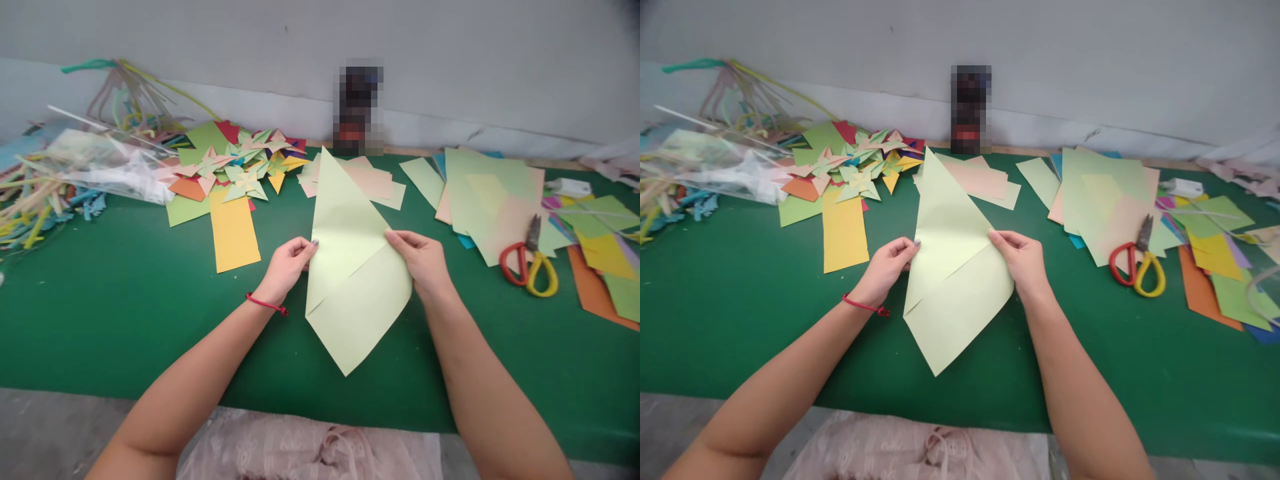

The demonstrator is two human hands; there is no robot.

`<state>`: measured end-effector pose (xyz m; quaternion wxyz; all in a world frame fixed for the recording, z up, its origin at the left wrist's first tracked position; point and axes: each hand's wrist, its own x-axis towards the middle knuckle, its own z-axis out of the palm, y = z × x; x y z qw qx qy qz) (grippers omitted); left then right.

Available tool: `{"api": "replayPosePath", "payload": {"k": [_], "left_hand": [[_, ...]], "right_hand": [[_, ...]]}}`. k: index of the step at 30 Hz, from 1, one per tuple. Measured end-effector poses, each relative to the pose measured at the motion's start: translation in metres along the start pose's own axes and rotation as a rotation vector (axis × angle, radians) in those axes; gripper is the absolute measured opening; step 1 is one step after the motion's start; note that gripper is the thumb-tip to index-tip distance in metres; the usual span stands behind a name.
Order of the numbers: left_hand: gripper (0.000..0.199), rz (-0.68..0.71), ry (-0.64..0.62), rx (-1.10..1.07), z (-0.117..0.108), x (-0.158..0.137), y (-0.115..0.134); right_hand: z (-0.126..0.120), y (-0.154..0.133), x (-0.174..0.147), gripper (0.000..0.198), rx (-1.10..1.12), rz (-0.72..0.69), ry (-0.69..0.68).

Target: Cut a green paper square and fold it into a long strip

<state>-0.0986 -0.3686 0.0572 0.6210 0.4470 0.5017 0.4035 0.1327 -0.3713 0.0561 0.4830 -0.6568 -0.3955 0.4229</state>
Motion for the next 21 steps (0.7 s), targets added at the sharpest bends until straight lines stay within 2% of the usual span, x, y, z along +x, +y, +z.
{"api": "replayPosePath", "payload": {"k": [6, 11, 18, 21], "left_hand": [[0.033, 0.001, -0.001, -0.010, -0.0006, 0.0000, 0.0005], [0.021, -0.051, -0.032, -0.047, 0.0013, -0.0019, 0.0019], [0.041, -0.116, -0.102, -0.121, 0.0056, -0.0049, -0.0036], [0.038, -0.160, -0.134, -0.078, 0.0043, -0.0049, -0.0070]], "right_hand": [[-0.0003, 0.0006, 0.0009, 0.030, 0.010, 0.018, -0.007], [0.0002, -0.0014, -0.0009, 0.033, -0.019, 0.020, -0.015], [0.0063, -0.0027, -0.0072, 0.033, -0.063, -0.030, -0.088], [0.0056, -0.0019, -0.0065, 0.033, -0.070, -0.033, -0.082]]}}
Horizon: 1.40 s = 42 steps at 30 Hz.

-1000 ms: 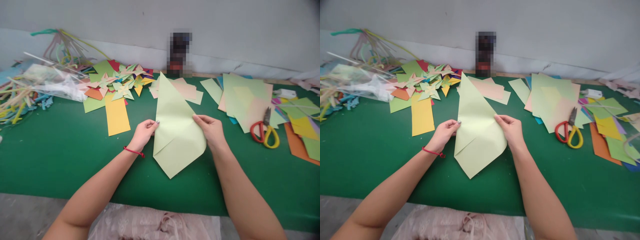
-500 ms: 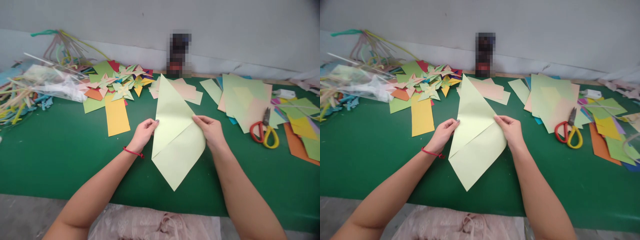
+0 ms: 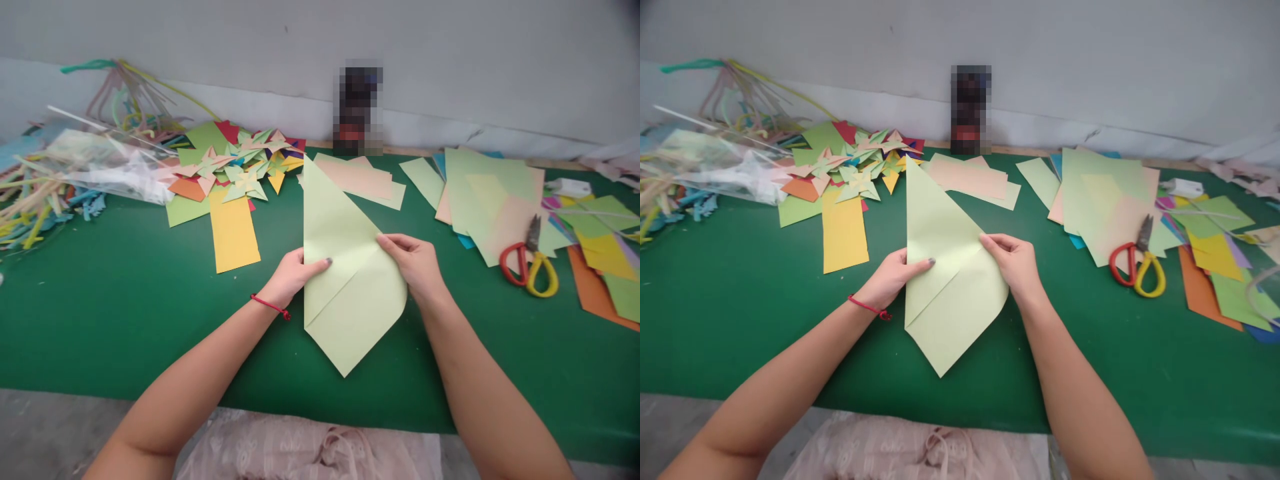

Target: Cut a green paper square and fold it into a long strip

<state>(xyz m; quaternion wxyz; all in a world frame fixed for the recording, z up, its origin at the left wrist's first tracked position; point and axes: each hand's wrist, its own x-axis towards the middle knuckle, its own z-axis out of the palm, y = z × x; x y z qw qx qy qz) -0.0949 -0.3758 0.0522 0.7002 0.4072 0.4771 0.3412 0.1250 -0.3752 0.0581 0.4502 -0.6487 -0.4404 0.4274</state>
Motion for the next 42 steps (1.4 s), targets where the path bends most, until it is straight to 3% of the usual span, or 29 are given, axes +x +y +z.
{"api": "replayPosePath", "payload": {"k": [6, 27, 37, 42], "left_hand": [[0.026, 0.005, 0.039, 0.137, -0.003, 0.003, -0.002], [0.023, 0.146, 0.207, 0.326, -0.005, 0.004, -0.003], [0.018, 0.153, 0.186, 0.260, -0.002, 0.005, -0.007], [0.026, 0.092, 0.036, 0.116, 0.004, 0.000, -0.002]], "right_hand": [[-0.006, 0.001, 0.003, 0.032, 0.010, -0.017, 0.069], [-0.008, 0.008, 0.007, 0.032, -0.014, -0.073, 0.091], [-0.008, 0.006, 0.007, 0.031, 0.014, -0.050, 0.138], [-0.006, 0.006, 0.006, 0.032, 0.016, -0.067, 0.132]]}}
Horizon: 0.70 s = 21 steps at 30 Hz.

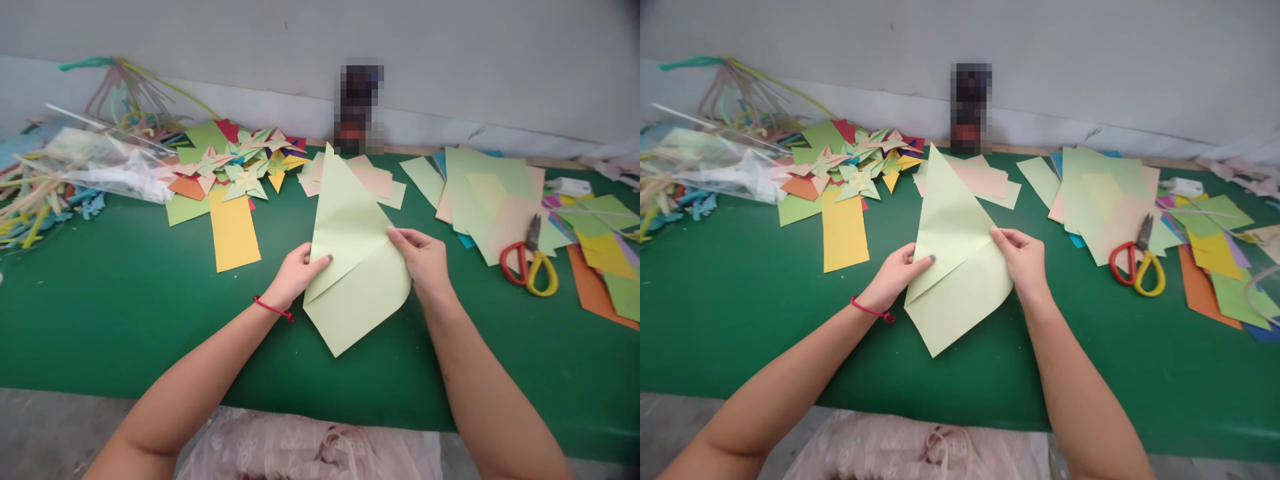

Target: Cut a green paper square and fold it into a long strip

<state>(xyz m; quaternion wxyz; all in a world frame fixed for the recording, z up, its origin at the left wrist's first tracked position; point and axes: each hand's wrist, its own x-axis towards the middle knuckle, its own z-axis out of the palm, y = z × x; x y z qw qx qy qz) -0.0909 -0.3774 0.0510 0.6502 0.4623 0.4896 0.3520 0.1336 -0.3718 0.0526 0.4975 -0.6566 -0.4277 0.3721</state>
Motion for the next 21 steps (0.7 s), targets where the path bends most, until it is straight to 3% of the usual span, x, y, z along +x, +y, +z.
{"api": "replayPosePath", "payload": {"k": [3, 8, 21], "left_hand": [[0.027, -0.039, -0.046, -0.021, -0.0020, -0.0001, 0.0008], [0.023, -0.044, 0.031, 0.098, -0.0075, 0.0035, -0.0001], [0.029, -0.022, 0.064, 0.185, -0.0090, 0.0032, 0.0021]], "right_hand": [[-0.0018, -0.0003, 0.0011, 0.031, 0.003, -0.010, 0.030], [-0.0057, 0.0017, 0.0056, 0.027, 0.028, -0.017, 0.096], [-0.0064, 0.0032, 0.0074, 0.029, 0.030, -0.013, 0.108]]}}
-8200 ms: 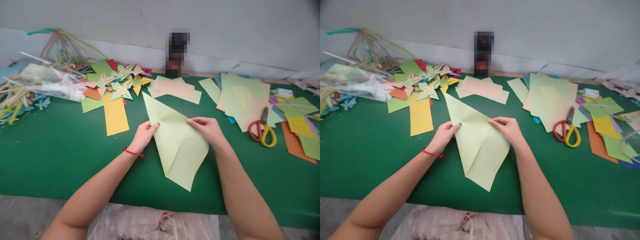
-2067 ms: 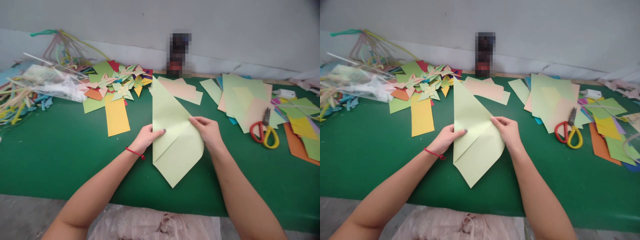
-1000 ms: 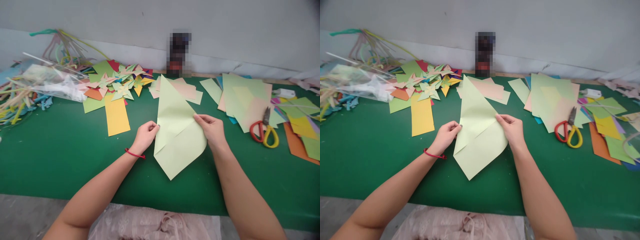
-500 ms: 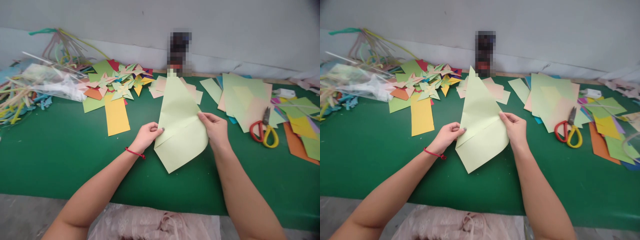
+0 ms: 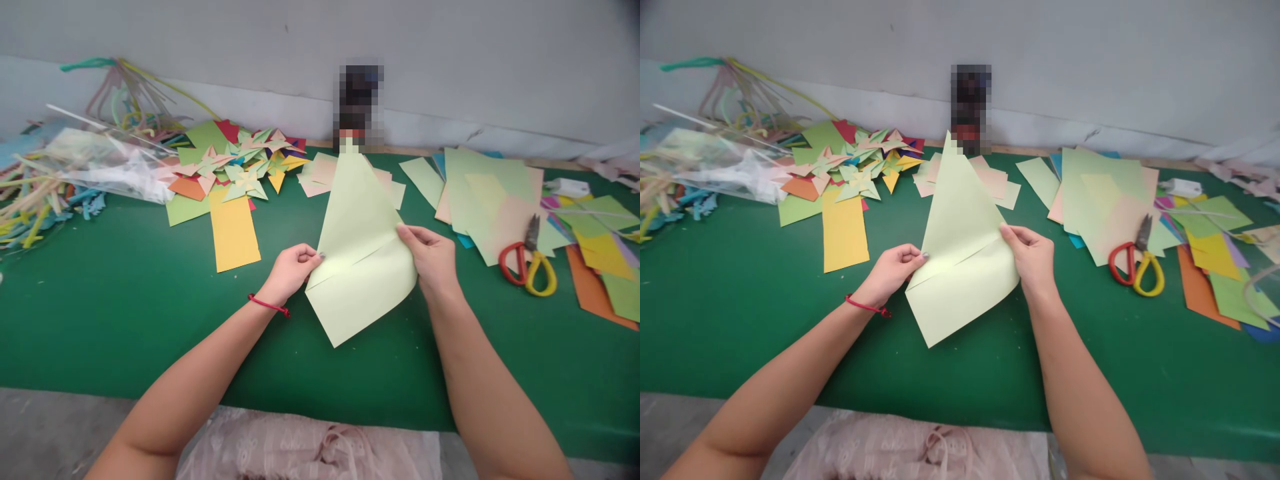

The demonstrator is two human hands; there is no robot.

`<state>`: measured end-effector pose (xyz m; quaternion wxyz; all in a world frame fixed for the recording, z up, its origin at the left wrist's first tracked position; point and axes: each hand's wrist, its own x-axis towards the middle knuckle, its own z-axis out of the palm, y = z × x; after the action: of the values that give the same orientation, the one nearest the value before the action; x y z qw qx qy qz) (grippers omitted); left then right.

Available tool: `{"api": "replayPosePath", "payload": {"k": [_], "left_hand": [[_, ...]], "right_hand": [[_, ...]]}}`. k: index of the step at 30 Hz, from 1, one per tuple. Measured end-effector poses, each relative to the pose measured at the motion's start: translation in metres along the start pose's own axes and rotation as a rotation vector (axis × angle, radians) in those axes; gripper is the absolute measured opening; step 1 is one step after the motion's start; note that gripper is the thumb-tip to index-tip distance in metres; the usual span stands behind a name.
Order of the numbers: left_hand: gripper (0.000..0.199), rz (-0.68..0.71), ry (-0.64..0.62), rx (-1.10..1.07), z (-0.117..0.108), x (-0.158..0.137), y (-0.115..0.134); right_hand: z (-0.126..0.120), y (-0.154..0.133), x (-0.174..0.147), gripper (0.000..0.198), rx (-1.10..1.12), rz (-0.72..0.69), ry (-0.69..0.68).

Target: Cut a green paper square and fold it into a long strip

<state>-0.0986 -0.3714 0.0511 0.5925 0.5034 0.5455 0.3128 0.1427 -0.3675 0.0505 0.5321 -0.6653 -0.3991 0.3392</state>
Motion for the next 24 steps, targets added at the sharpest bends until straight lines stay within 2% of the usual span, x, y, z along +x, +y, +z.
{"api": "replayPosePath", "payload": {"k": [18, 24], "left_hand": [[0.039, 0.021, -0.025, 0.059, -0.0031, -0.0013, 0.0025], [0.029, 0.034, -0.039, -0.001, -0.0015, -0.0012, 0.0020]], "right_hand": [[0.0019, -0.0019, 0.0008, 0.029, 0.042, 0.053, 0.028], [0.0010, -0.0014, 0.0012, 0.029, 0.043, 0.067, 0.003]]}}
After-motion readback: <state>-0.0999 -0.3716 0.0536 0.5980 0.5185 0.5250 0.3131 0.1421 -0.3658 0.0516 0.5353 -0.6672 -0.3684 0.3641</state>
